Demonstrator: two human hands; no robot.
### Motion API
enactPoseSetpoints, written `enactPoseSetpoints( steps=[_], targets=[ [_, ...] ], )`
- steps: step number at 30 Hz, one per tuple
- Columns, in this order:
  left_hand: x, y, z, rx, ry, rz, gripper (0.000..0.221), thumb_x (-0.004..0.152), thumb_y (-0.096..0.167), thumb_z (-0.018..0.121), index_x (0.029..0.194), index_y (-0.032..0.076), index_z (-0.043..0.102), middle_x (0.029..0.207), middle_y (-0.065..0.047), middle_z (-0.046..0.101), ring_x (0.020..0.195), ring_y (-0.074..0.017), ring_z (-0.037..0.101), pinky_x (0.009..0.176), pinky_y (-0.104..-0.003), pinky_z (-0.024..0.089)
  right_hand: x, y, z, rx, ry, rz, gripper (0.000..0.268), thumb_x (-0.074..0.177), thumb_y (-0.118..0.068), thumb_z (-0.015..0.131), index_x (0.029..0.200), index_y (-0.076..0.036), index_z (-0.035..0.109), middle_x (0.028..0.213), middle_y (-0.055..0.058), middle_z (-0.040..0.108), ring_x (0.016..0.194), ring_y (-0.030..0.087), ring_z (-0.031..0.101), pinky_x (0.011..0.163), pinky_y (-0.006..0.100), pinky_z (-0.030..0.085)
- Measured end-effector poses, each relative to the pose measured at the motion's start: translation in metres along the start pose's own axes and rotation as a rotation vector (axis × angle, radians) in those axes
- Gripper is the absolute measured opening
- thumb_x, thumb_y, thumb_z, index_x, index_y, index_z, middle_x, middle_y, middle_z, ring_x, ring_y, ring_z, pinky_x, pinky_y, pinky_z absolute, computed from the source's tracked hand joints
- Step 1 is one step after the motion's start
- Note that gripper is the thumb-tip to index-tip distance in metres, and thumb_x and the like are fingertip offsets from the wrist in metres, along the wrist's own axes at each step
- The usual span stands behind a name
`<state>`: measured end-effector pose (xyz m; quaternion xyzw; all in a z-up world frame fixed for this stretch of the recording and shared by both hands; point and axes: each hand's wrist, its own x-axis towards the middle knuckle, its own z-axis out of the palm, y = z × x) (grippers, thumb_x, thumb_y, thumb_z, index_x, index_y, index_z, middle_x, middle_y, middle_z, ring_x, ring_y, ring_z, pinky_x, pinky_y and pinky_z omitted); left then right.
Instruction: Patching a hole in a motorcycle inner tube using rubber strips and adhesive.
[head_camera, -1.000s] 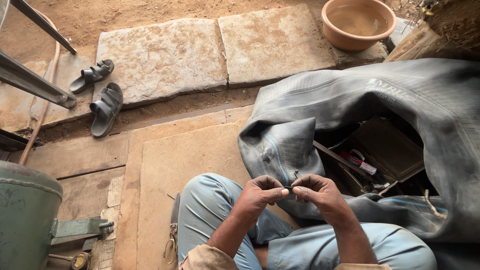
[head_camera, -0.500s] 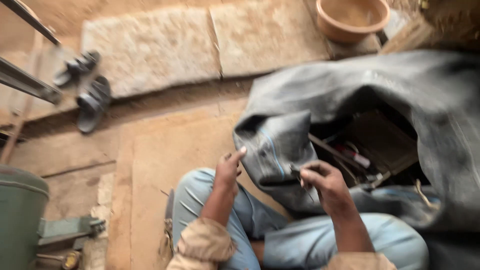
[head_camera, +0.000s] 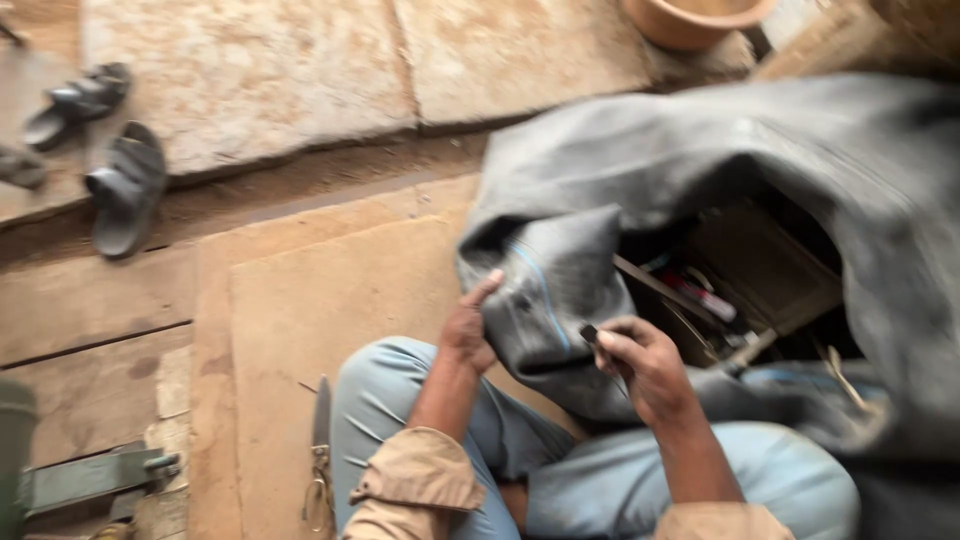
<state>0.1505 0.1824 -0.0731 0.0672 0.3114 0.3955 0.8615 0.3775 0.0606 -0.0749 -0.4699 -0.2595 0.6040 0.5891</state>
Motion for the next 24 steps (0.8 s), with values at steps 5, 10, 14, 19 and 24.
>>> enactPoseSetpoints(
  steps=[5, 10, 14, 19, 24],
  targets=[
    [0.002, 0.001, 0.0, 0.008, -0.009, -0.012, 0.04, 0.09, 0.027, 0.074, 0.118, -0.001, 0.066, 0.102, -0.014, 0.075, 0.091, -0.028, 0.073, 0.088, -0.046, 0.061, 0.009, 0.008, -0.004, -0.043, 0.002, 0.017, 0.011, 0.09, -0.007, 0.071, 0.099, -0.001, 0.072, 0.082, 0.008, 0.07, 0.07, 0.014, 0.064, 0.063, 0.027, 0.049],
    [-0.009, 0.004, 0.009, 0.065, 0.015, 0.026, 0.043, 0.087, 0.025, 0.076, 0.119, -0.003, 0.066, 0.107, -0.015, 0.075, 0.097, -0.0276, 0.073, 0.092, -0.045, 0.061, 0.013, 0.014, -0.008, -0.043, 0.024, 0.026, 0.012, 0.09, -0.007, 0.071, 0.1, 0.0, 0.071, 0.082, 0.009, 0.071, 0.071, 0.015, 0.065, 0.064, 0.028, 0.051],
    [-0.014, -0.001, 0.009, 0.06, -0.003, 0.019, 0.046, 0.083, 0.022, 0.077, 0.12, -0.003, 0.066, 0.108, -0.015, 0.074, 0.1, -0.027, 0.072, 0.094, -0.044, 0.059, 0.011, 0.01, -0.008, -0.025, 0.032, 0.021, 0.013, 0.09, -0.007, 0.07, 0.101, -0.001, 0.07, 0.082, 0.01, 0.071, 0.071, 0.016, 0.067, 0.064, 0.029, 0.052],
    [-0.008, -0.014, -0.006, 0.034, -0.041, -0.035, 0.036, 0.08, 0.013, 0.074, 0.112, -0.003, 0.067, 0.104, -0.014, 0.075, 0.098, -0.0276, 0.073, 0.093, -0.043, 0.059, 0.015, -0.008, 0.008, -0.053, 0.081, 0.018, 0.012, 0.091, -0.007, 0.068, 0.101, -0.001, 0.069, 0.083, 0.01, 0.07, 0.072, 0.017, 0.067, 0.063, 0.03, 0.052],
    [-0.009, -0.022, -0.015, 0.08, -0.046, -0.005, 0.034, 0.078, 0.008, 0.075, 0.108, -0.007, 0.07, 0.1, -0.015, 0.075, 0.091, -0.0268, 0.074, 0.089, -0.04, 0.06, 0.024, -0.028, 0.027, -0.05, 0.04, -0.078, 0.012, 0.094, -0.005, 0.068, 0.104, 0.0, 0.067, 0.088, 0.008, 0.07, 0.073, 0.017, 0.067, 0.066, 0.032, 0.054]
  ],
)
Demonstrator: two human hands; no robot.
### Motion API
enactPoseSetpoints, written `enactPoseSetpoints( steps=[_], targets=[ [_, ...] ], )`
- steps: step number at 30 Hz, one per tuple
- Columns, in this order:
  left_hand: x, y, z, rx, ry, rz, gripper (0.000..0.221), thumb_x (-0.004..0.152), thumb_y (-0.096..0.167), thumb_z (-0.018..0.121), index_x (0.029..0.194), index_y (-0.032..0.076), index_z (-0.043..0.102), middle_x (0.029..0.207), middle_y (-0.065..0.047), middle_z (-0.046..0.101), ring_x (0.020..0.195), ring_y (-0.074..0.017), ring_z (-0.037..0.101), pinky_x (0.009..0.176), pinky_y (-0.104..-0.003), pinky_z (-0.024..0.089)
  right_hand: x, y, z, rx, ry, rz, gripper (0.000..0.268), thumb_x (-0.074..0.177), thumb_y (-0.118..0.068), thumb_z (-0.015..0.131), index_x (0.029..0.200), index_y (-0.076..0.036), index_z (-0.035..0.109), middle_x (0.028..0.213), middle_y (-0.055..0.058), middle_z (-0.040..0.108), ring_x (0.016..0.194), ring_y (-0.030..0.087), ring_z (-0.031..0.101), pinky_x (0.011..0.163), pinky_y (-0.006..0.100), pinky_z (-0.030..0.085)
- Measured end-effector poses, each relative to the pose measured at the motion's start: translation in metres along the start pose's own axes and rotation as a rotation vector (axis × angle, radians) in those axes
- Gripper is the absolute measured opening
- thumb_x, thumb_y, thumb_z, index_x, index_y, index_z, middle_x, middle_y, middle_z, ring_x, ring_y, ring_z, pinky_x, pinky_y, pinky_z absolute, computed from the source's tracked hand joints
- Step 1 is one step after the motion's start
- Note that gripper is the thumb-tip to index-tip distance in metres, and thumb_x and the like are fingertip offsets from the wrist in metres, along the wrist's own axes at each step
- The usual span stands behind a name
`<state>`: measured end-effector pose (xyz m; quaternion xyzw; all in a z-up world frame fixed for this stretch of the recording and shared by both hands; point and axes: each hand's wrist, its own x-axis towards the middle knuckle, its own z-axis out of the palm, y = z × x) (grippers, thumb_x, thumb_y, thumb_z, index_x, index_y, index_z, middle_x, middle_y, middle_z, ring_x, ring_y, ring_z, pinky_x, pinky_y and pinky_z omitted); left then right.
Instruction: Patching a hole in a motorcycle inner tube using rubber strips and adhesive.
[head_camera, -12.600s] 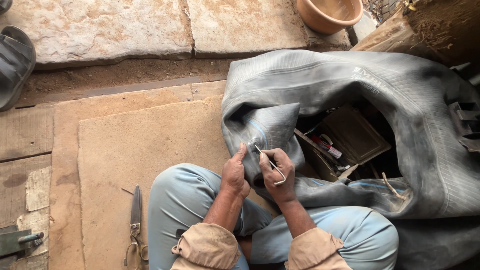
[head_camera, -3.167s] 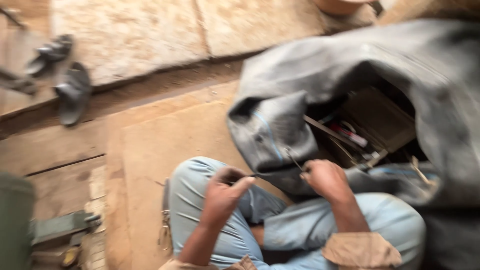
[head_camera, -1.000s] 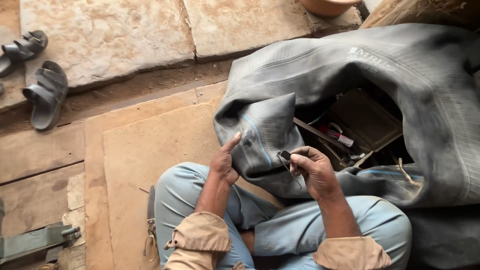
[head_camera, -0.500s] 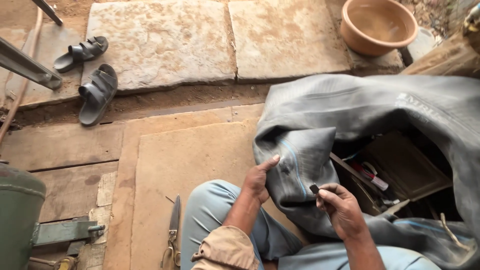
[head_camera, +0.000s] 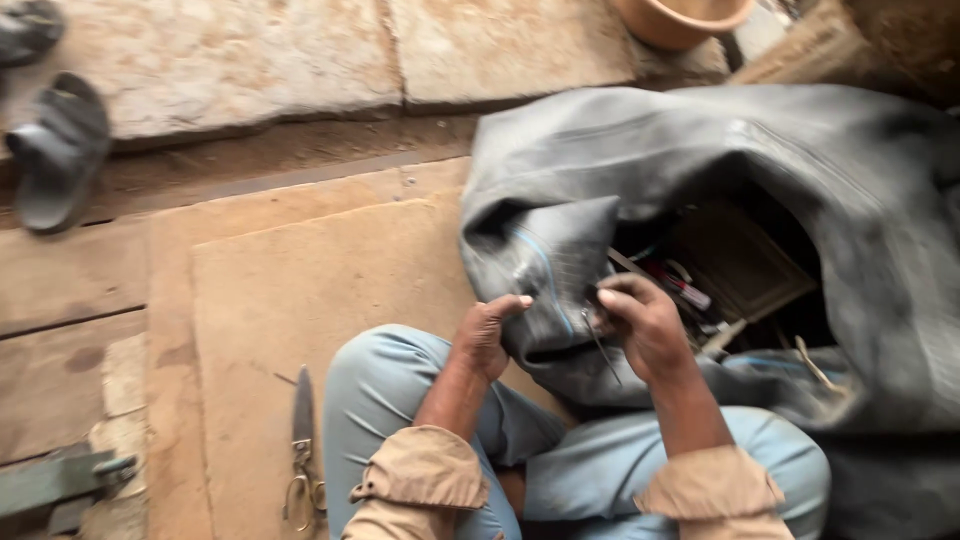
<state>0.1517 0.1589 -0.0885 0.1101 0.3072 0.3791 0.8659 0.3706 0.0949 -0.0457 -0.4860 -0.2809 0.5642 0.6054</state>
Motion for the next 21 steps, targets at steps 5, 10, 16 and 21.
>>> enactPoseSetpoints(
  steps=[5, 10, 16, 21],
  targets=[
    [0.0, -0.004, -0.002, 0.085, -0.001, 0.001, 0.035, 0.077, 0.005, 0.075, 0.107, -0.012, 0.07, 0.099, -0.017, 0.075, 0.089, -0.026, 0.074, 0.085, -0.037, 0.06, 0.02, -0.015, 0.015, -0.142, -0.016, 0.002, 0.013, 0.093, -0.006, 0.069, 0.105, -0.001, 0.069, 0.085, 0.007, 0.069, 0.072, 0.016, 0.067, 0.065, 0.029, 0.052],
    [0.002, -0.004, -0.005, 0.101, 0.029, 0.011, 0.033, 0.077, 0.002, 0.075, 0.105, -0.014, 0.069, 0.097, -0.018, 0.074, 0.086, -0.0258, 0.073, 0.083, -0.038, 0.06, 0.04, -0.028, 0.035, -0.281, -0.127, -0.022, 0.015, 0.093, -0.005, 0.07, 0.106, 0.001, 0.07, 0.083, 0.008, 0.069, 0.073, 0.015, 0.067, 0.066, 0.028, 0.053],
    [-0.005, 0.004, 0.005, 0.08, 0.027, 0.034, 0.036, 0.078, 0.005, 0.073, 0.109, -0.01, 0.068, 0.1, -0.015, 0.074, 0.089, -0.0243, 0.073, 0.085, -0.037, 0.059, 0.062, -0.046, 0.054, -0.692, -0.253, 0.019, 0.019, 0.094, -0.007, 0.066, 0.11, 0.0, 0.073, 0.09, 0.006, 0.073, 0.077, 0.01, 0.067, 0.071, 0.026, 0.055],
    [-0.007, 0.016, 0.013, -0.049, 0.072, 0.061, 0.033, 0.084, 0.019, 0.068, 0.109, -0.003, 0.068, 0.098, -0.014, 0.074, 0.09, -0.0251, 0.072, 0.086, -0.039, 0.059, 0.069, -0.06, 0.079, -1.105, -0.508, -0.13, 0.02, 0.09, -0.008, 0.071, 0.109, -0.002, 0.077, 0.1, 0.006, 0.075, 0.089, 0.011, 0.071, 0.079, 0.029, 0.058]
  ],
)
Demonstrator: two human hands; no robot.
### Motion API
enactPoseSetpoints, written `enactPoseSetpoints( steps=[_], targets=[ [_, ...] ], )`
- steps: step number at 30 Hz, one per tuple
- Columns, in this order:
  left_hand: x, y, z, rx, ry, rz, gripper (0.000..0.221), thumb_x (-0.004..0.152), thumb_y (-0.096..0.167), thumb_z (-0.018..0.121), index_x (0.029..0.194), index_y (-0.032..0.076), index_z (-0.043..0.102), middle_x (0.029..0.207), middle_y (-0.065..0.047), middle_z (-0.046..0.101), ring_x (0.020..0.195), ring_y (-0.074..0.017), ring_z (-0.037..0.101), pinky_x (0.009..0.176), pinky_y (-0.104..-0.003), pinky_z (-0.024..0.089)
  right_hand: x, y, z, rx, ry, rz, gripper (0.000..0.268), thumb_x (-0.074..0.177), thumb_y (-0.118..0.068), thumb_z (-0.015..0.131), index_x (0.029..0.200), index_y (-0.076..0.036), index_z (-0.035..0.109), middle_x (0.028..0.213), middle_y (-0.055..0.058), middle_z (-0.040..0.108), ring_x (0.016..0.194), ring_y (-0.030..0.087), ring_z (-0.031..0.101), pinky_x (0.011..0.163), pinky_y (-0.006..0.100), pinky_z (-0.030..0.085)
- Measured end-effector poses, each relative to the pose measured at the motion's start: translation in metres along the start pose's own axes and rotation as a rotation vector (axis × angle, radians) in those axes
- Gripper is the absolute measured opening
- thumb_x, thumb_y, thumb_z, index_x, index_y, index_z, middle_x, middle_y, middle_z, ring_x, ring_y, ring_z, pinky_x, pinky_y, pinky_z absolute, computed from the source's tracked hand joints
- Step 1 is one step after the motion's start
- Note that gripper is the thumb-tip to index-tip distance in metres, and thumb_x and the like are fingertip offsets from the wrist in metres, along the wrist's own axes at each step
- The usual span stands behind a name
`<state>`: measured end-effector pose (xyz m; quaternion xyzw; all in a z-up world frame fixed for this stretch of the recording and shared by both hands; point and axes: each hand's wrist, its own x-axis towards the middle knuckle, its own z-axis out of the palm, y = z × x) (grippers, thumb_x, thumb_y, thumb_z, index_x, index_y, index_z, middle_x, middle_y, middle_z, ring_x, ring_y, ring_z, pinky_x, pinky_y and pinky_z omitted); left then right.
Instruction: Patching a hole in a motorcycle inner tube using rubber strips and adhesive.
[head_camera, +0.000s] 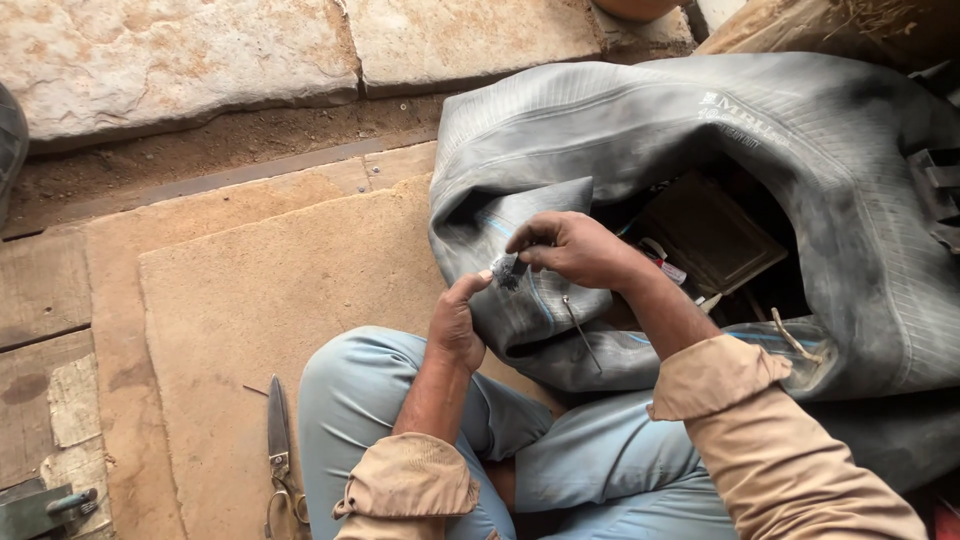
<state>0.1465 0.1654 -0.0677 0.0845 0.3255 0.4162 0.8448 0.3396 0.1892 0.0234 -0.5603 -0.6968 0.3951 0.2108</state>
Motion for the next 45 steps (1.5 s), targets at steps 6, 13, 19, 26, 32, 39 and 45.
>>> enactPoseSetpoints(
  steps=[6, 13, 19, 26, 32, 39, 45],
  targets=[
    [0.005, 0.004, 0.003, -0.014, 0.013, 0.001, 0.037, 0.085, 0.021, 0.069, 0.113, -0.003, 0.068, 0.102, -0.014, 0.074, 0.094, -0.0263, 0.072, 0.09, -0.041, 0.058, 0.01, 0.011, -0.001, 0.169, -0.047, 0.18, 0.028, 0.089, -0.01, 0.073, 0.116, -0.004, 0.069, 0.098, 0.005, 0.075, 0.087, 0.011, 0.07, 0.079, 0.029, 0.06],
    [0.003, 0.011, 0.013, 0.034, 0.01, 0.002, 0.043, 0.083, 0.023, 0.071, 0.117, -0.003, 0.068, 0.109, -0.015, 0.074, 0.1, -0.0276, 0.072, 0.093, -0.043, 0.057, -0.009, 0.025, -0.001, 0.461, 0.08, 0.193, 0.029, 0.088, -0.007, 0.076, 0.116, 0.002, 0.07, 0.099, 0.008, 0.073, 0.086, 0.013, 0.068, 0.078, 0.03, 0.059],
    [0.005, 0.013, 0.011, 0.094, 0.127, -0.025, 0.043, 0.084, 0.023, 0.072, 0.117, -0.005, 0.067, 0.105, -0.017, 0.074, 0.098, -0.0285, 0.073, 0.09, -0.043, 0.059, -0.039, 0.058, 0.039, 0.965, 0.295, 0.227, 0.024, 0.088, -0.001, 0.075, 0.109, 0.002, 0.066, 0.094, 0.012, 0.071, 0.08, 0.023, 0.072, 0.072, 0.034, 0.059],
    [0.022, 0.004, -0.002, 0.012, 0.043, -0.004, 0.025, 0.086, 0.019, 0.075, 0.103, 0.0, 0.073, 0.09, -0.011, 0.076, 0.076, -0.0231, 0.073, 0.071, -0.037, 0.062, -0.047, 0.033, 0.069, 1.179, 0.416, 0.275, 0.025, 0.087, -0.002, 0.067, 0.112, 0.0, 0.065, 0.093, 0.01, 0.072, 0.085, 0.024, 0.073, 0.08, 0.037, 0.06],
    [0.035, 0.018, 0.002, 0.02, -0.034, -0.107, 0.023, 0.085, 0.016, 0.076, 0.101, -0.001, 0.072, 0.089, -0.013, 0.076, 0.076, -0.0243, 0.074, 0.073, -0.038, 0.063, -0.051, 0.054, 0.092, 1.239, 0.565, 0.287, 0.026, 0.093, -0.003, 0.062, 0.118, 0.001, 0.066, 0.093, 0.008, 0.071, 0.085, 0.019, 0.068, 0.079, 0.032, 0.054],
    [0.024, 0.014, -0.001, 0.112, -0.127, -0.119, 0.03, 0.083, 0.017, 0.077, 0.105, -0.001, 0.071, 0.094, -0.013, 0.076, 0.082, -0.0238, 0.074, 0.08, -0.038, 0.062, -0.052, 0.07, 0.101, 1.313, 0.652, 0.235, 0.016, 0.096, -0.003, 0.06, 0.111, -0.003, 0.066, 0.091, 0.009, 0.07, 0.082, 0.019, 0.068, 0.078, 0.032, 0.054],
    [0.012, 0.016, 0.005, 0.127, -0.105, -0.107, 0.033, 0.082, 0.021, 0.077, 0.107, 0.002, 0.071, 0.098, -0.013, 0.075, 0.088, -0.0227, 0.074, 0.085, -0.038, 0.061, -0.051, 0.069, 0.085, 1.287, 0.543, 0.232, 0.016, 0.097, -0.005, 0.058, 0.11, -0.003, 0.067, 0.09, 0.01, 0.07, 0.081, 0.019, 0.068, 0.077, 0.034, 0.054]
  ],
)
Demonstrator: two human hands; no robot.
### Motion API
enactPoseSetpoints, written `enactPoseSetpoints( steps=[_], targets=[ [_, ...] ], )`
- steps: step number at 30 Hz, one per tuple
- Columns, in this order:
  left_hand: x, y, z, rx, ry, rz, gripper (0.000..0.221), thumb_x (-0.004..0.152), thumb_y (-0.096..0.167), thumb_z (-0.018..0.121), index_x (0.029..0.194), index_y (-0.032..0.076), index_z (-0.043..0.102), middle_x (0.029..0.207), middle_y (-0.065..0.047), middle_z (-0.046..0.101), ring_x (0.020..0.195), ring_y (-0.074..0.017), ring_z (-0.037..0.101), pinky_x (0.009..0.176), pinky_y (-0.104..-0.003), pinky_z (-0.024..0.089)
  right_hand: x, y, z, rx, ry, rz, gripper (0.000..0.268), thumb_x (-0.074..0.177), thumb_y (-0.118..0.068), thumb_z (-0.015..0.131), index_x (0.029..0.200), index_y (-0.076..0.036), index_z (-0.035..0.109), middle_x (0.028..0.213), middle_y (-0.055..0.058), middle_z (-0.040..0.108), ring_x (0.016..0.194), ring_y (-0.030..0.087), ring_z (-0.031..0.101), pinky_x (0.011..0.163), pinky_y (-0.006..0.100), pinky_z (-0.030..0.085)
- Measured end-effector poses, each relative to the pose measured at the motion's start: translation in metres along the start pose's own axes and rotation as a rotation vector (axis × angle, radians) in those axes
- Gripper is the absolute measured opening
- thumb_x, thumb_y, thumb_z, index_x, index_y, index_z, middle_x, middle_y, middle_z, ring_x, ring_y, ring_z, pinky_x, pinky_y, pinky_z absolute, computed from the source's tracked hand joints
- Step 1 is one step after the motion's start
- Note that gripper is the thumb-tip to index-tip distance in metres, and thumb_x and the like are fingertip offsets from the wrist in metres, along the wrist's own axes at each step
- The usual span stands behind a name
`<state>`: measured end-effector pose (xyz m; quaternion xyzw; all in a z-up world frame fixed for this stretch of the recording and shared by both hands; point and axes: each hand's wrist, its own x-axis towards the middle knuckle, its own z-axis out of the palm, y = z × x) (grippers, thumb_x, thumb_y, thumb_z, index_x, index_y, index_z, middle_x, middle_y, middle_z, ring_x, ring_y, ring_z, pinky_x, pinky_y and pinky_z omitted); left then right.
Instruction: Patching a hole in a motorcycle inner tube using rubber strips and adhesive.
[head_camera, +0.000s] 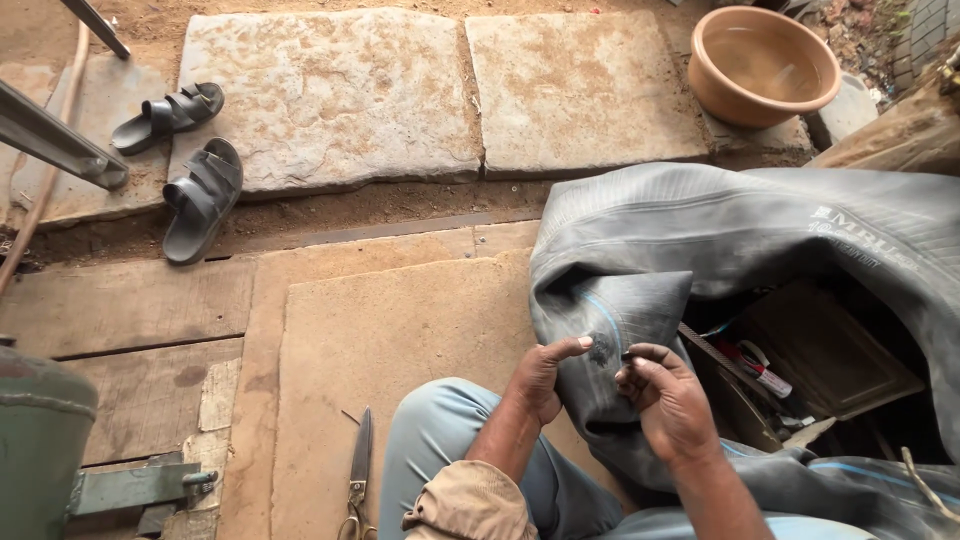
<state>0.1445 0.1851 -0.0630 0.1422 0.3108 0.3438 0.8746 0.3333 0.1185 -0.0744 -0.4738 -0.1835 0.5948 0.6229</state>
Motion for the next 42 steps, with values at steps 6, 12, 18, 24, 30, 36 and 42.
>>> enactPoseSetpoints(
  steps=[6, 12, 18, 24, 30, 36, 42],
  targets=[
    [-0.004, 0.001, 0.006, 0.031, 0.017, 0.026, 0.037, 0.084, 0.025, 0.078, 0.111, 0.0, 0.07, 0.1, -0.013, 0.075, 0.09, -0.0226, 0.074, 0.085, -0.038, 0.061, 0.003, -0.007, -0.007, -0.005, -0.049, -0.027, 0.015, 0.097, -0.004, 0.059, 0.11, -0.001, 0.066, 0.092, 0.009, 0.07, 0.082, 0.019, 0.067, 0.077, 0.033, 0.053],
    [-0.002, 0.001, 0.012, 0.002, 0.051, 0.032, 0.039, 0.084, 0.025, 0.077, 0.113, 0.0, 0.069, 0.1, -0.013, 0.076, 0.089, -0.0238, 0.074, 0.085, -0.039, 0.062, 0.0, 0.0, -0.01, 0.047, 0.033, -0.008, 0.015, 0.094, -0.003, 0.063, 0.109, -0.003, 0.065, 0.086, 0.009, 0.068, 0.078, 0.019, 0.067, 0.074, 0.033, 0.054],
    [0.002, 0.0, 0.014, -0.003, 0.096, 0.039, 0.042, 0.085, 0.028, 0.075, 0.115, 0.0, 0.068, 0.102, -0.014, 0.076, 0.089, -0.0258, 0.075, 0.083, -0.041, 0.062, -0.01, -0.005, 0.011, 0.039, 0.093, -0.014, 0.022, 0.091, -0.003, 0.067, 0.112, -0.004, 0.061, 0.089, 0.006, 0.067, 0.077, 0.016, 0.066, 0.072, 0.03, 0.054],
    [0.004, -0.001, 0.014, -0.076, 0.091, 0.03, 0.044, 0.087, 0.029, 0.075, 0.118, -0.001, 0.067, 0.106, -0.015, 0.075, 0.092, -0.0268, 0.074, 0.085, -0.041, 0.061, -0.013, -0.003, 0.024, 0.035, 0.188, -0.05, 0.026, 0.089, -0.003, 0.069, 0.112, -0.004, 0.058, 0.09, 0.004, 0.066, 0.074, 0.013, 0.065, 0.071, 0.028, 0.054],
    [-0.004, 0.009, 0.023, -0.036, 0.158, 0.046, 0.048, 0.083, 0.031, 0.074, 0.119, -0.002, 0.067, 0.106, -0.015, 0.075, 0.096, -0.0264, 0.074, 0.089, -0.041, 0.06, -0.012, 0.007, 0.03, -0.044, 0.201, -0.112, 0.034, 0.087, -0.002, 0.073, 0.117, -0.002, 0.056, 0.083, 0.005, 0.064, 0.069, 0.012, 0.062, 0.065, 0.024, 0.049],
    [-0.004, 0.011, 0.02, -0.043, 0.189, 0.02, 0.049, 0.082, 0.031, 0.075, 0.118, -0.002, 0.067, 0.103, -0.015, 0.075, 0.095, -0.0259, 0.074, 0.089, -0.041, 0.059, -0.014, 0.009, 0.047, -0.089, 0.278, -0.116, 0.038, 0.085, -0.003, 0.074, 0.117, -0.001, 0.054, 0.083, 0.004, 0.065, 0.067, 0.01, 0.061, 0.064, 0.023, 0.048],
    [0.017, -0.009, -0.009, -0.079, 0.165, 0.026, 0.04, 0.085, 0.032, 0.073, 0.112, 0.003, 0.07, 0.099, -0.013, 0.075, 0.086, -0.026, 0.074, 0.08, -0.041, 0.061, -0.015, 0.008, 0.058, -0.13, 0.311, -0.128, 0.04, 0.082, -0.005, 0.073, 0.118, 0.001, 0.057, 0.094, 0.003, 0.064, 0.079, 0.011, 0.064, 0.069, 0.025, 0.053]
  ],
)
